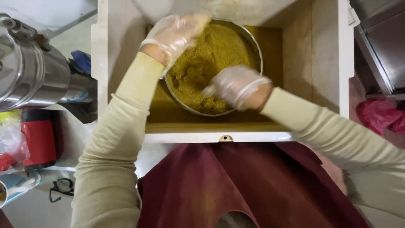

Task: Mixing and pressing tea material in a metal bowl

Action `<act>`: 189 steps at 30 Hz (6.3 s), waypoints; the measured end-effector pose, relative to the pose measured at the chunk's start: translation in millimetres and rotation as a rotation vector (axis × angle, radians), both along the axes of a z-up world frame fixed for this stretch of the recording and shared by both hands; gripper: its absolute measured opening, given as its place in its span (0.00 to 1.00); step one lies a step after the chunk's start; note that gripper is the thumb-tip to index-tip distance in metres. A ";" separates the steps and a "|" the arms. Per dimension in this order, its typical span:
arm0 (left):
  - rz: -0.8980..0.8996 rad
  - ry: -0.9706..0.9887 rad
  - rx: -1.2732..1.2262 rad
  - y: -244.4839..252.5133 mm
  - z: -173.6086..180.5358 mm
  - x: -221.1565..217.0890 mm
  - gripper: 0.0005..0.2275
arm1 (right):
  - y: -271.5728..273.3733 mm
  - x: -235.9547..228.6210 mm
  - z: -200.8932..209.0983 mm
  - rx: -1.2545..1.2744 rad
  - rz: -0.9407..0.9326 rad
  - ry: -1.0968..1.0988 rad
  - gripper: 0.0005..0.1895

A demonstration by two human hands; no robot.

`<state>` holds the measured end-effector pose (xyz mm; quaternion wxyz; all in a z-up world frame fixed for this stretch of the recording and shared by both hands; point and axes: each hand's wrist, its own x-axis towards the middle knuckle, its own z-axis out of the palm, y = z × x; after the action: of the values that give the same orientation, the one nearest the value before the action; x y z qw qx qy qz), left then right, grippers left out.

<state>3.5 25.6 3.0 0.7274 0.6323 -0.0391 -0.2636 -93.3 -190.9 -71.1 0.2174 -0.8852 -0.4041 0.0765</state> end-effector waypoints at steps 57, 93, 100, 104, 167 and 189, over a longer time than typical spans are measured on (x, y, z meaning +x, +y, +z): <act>0.250 -0.017 0.432 51.8 -40.1 -1.1 0.22 | -63.9 48.4 29.7 -0.435 -1.308 0.821 0.34; 0.116 0.060 0.945 47.2 -93.5 0.2 0.27 | -166.6 96.5 -106.4 0.141 -0.664 0.035 0.44; 0.088 0.027 0.838 49.9 -129.1 15.8 0.25 | -189.4 102.7 -104.7 -0.019 -0.384 -0.122 0.48; 0.038 0.002 0.344 29.5 -59.5 -25.5 0.23 | -212.8 124.9 -110.0 -0.086 -0.231 -0.209 0.50; -0.527 -0.503 1.248 65.8 -158.9 32.0 0.41 | -136.1 116.2 -30.9 -0.600 -0.635 0.484 0.47; -0.315 0.186 0.882 36.5 -33.9 -13.8 0.26 | -223.9 141.0 -103.7 -0.691 -0.345 0.299 0.37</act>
<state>-10.2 62.1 -30.9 0.3414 0.8407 0.0466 -0.4177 47.7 -414.8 -174.9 -0.0265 -0.9400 -0.1642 0.2978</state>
